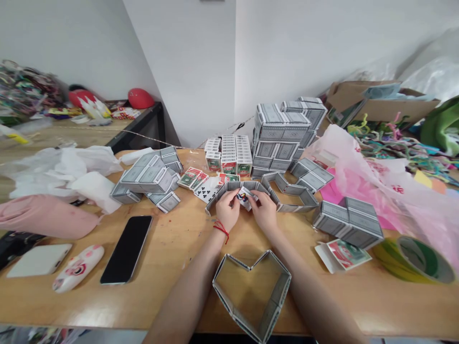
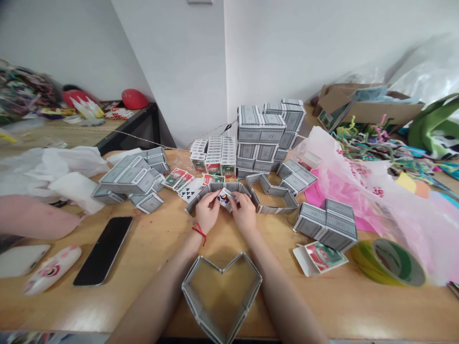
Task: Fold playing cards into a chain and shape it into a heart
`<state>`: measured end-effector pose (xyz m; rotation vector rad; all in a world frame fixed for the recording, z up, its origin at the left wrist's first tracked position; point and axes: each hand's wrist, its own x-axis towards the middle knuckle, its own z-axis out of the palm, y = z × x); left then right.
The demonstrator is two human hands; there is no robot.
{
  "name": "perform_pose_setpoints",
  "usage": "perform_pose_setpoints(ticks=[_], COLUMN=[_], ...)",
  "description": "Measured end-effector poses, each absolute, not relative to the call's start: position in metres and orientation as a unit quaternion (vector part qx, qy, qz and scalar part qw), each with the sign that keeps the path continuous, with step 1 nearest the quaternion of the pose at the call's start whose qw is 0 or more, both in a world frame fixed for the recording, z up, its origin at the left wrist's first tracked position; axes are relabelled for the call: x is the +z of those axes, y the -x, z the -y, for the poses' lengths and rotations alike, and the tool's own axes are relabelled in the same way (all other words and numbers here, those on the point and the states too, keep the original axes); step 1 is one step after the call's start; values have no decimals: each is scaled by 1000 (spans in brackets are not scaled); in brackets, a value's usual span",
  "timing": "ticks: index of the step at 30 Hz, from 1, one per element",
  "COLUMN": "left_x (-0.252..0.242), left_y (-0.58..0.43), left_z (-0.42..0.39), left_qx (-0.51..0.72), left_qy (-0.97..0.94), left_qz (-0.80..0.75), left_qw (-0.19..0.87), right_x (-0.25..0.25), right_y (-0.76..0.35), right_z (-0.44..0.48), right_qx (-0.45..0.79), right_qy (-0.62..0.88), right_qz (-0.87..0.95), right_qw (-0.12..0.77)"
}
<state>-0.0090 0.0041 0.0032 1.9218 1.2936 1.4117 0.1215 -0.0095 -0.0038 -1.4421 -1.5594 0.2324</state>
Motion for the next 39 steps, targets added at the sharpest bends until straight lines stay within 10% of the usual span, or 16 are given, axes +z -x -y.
perform_pose_setpoints(ticks=[14,26,39], left_x=[2,-2,-2], left_y=[9,9,7], left_z=[-7,-9,-8], left_qx=[528,545,533], left_qy=[-675,-649,-646], left_qz=[-469,-493,-505], left_qw=[214,196,211], right_x=[-5,-1,4], right_y=[-117,-117,-120], right_z=[14,5,7], right_qx=[11,502,782], right_qy=[638,468,272], right_qz=[669,413,271], right_qw=[381,599,492])
